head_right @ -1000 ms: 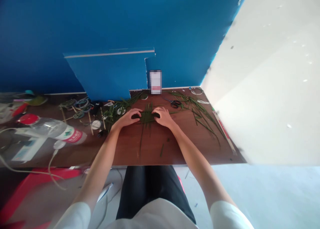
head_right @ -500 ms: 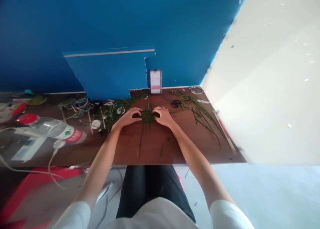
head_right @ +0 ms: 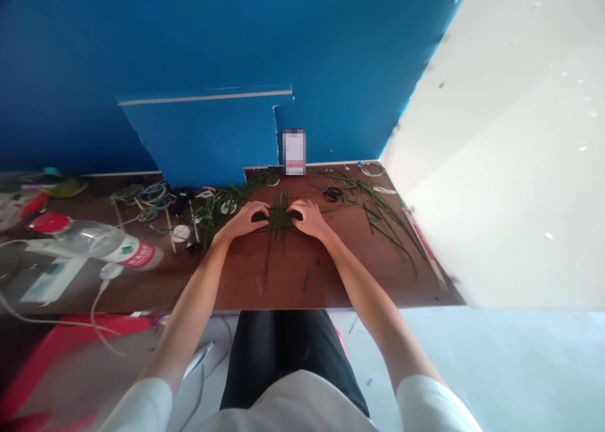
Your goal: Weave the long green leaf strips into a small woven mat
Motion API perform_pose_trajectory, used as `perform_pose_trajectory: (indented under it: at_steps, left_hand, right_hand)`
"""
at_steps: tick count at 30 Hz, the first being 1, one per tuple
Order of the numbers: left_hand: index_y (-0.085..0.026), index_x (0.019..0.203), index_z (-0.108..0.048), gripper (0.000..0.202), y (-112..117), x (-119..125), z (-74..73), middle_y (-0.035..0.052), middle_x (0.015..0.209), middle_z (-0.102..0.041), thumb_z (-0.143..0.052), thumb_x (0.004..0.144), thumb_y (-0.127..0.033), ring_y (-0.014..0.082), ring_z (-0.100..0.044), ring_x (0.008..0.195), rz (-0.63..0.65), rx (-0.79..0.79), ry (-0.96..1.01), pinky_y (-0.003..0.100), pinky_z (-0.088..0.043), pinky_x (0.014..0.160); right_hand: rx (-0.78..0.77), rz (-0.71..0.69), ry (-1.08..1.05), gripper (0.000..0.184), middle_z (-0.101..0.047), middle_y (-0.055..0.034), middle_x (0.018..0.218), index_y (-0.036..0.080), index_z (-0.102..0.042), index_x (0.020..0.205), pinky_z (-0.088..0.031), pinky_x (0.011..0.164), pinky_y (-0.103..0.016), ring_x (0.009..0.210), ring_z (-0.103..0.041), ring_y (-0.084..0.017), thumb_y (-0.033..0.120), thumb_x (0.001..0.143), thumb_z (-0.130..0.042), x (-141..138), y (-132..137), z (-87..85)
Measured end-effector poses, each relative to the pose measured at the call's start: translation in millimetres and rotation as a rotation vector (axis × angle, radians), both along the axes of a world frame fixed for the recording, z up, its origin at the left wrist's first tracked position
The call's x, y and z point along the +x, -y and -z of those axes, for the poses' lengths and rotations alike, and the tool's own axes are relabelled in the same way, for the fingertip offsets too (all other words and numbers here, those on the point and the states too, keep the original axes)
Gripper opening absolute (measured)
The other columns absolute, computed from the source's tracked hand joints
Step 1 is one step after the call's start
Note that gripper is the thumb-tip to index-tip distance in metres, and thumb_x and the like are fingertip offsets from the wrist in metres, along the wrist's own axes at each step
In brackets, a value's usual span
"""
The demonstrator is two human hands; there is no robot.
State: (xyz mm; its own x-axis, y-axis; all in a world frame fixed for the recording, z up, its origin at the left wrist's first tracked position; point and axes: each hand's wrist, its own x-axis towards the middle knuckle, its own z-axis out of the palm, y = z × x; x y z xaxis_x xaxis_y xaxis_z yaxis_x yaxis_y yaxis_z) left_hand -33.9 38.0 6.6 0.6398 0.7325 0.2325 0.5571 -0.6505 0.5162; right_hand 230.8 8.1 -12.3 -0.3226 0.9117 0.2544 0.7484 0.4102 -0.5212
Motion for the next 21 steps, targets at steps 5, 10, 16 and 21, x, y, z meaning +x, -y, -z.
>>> perform_pose_trajectory:
  at_steps: [5,10,16,21]
  left_hand:
    - [-0.025,0.104,-0.061,0.017,-2.1,-3.1,4.1,0.0043,0.131,-0.058,-0.06,0.088,-0.031,0.0248,-0.049,0.126,0.008,-0.025,-0.014,0.045,-0.032,0.111]
    - [-0.026,0.11,-0.061,0.02,-2.3,-1.9,5.2,0.005,0.133,-0.057,-0.055,0.091,-0.03,0.0253,-0.046,0.128,0.014,-0.027,-0.047,0.047,-0.03,0.112]
    - [-0.028,0.118,-0.06,0.026,-2.2,-0.9,5.4,0.0036,0.132,-0.057,-0.048,0.096,-0.03,0.0239,-0.048,0.126,0.021,0.048,-0.093,0.044,-0.032,0.11]
    - [-0.027,0.112,-0.067,0.025,-2.4,0.9,5.9,0.004,0.129,-0.059,-0.048,0.097,-0.036,0.0237,-0.051,0.122,-0.001,0.099,-0.111,0.041,-0.035,0.108]
  right_hand:
    - [0.003,0.002,0.0,0.032,-0.062,-0.006,0.124,0.026,-0.067,0.109,-0.038,0.095,-0.048,0.116,-0.05,-0.029,0.02,0.079,-0.058,0.1,-0.4,0.4]
    - [-0.001,0.002,-0.001,0.032,-0.062,-0.006,0.125,0.027,-0.066,0.109,-0.036,0.098,-0.051,0.118,-0.05,-0.029,0.019,0.079,-0.058,0.2,-1.1,2.1]
    - [0.011,0.0,0.014,0.03,-0.062,-0.006,0.125,0.026,-0.066,0.109,-0.036,0.098,-0.05,0.118,-0.049,-0.029,0.019,0.081,-0.057,0.7,0.1,2.1]
    - [0.097,-0.013,0.054,0.023,-0.062,-0.0072,0.123,0.025,-0.066,0.109,-0.037,0.096,-0.047,0.117,-0.049,-0.029,0.03,0.089,-0.057,-4.2,5.8,-0.9]
